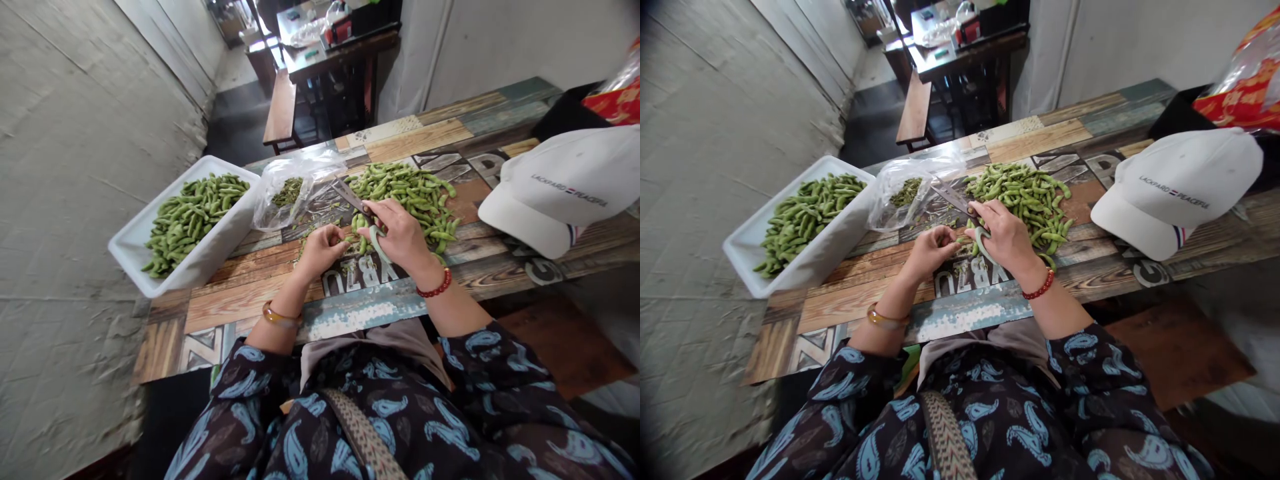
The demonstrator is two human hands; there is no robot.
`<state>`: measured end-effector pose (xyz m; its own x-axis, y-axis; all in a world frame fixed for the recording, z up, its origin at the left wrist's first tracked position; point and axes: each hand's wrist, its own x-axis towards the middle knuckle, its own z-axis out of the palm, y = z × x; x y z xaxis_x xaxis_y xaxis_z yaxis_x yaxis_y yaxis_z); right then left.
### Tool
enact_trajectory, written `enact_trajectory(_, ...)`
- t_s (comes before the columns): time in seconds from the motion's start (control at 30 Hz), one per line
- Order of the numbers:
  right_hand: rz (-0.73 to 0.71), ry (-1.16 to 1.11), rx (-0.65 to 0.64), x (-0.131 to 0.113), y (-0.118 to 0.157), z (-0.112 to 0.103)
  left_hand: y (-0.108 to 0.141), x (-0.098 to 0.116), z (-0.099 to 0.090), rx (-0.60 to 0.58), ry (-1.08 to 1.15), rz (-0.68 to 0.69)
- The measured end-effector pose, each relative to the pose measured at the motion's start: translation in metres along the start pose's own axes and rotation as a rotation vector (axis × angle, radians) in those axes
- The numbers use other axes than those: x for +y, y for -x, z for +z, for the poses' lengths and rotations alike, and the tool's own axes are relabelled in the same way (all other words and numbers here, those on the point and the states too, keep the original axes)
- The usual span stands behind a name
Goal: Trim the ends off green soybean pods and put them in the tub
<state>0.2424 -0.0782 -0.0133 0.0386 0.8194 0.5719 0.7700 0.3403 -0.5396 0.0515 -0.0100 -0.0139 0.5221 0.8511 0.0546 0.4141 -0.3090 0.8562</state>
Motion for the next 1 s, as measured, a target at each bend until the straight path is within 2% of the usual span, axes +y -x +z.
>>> enact_trajectory(0.13, -0.008, -0.008, 0.000, 0.000, 0.002, 0.001, 0.010, 0.002, -0.015, -0.001, 0.595, -0.150)
enact_trajectory(0.23, -0.026, -0.010, -0.015, 0.001, 0.003, 0.004, 0.014, 0.005, -0.018, -0.008, 0.814, -0.219)
enact_trajectory(0.47, -0.069, -0.019, -0.063, 0.000, 0.004, 0.005, 0.013, 0.001, -0.020, -0.027, 0.866, -0.222)
enact_trajectory(0.77, -0.162, 0.001, -0.152, -0.001, 0.005, 0.007, 0.015, 0.003, -0.022, 0.016, 0.929, -0.180)
enact_trajectory(1.0, -0.142, -0.002, -0.187, 0.000, 0.006, 0.008, 0.015, 0.007, -0.023, 0.044, 0.823, -0.197)
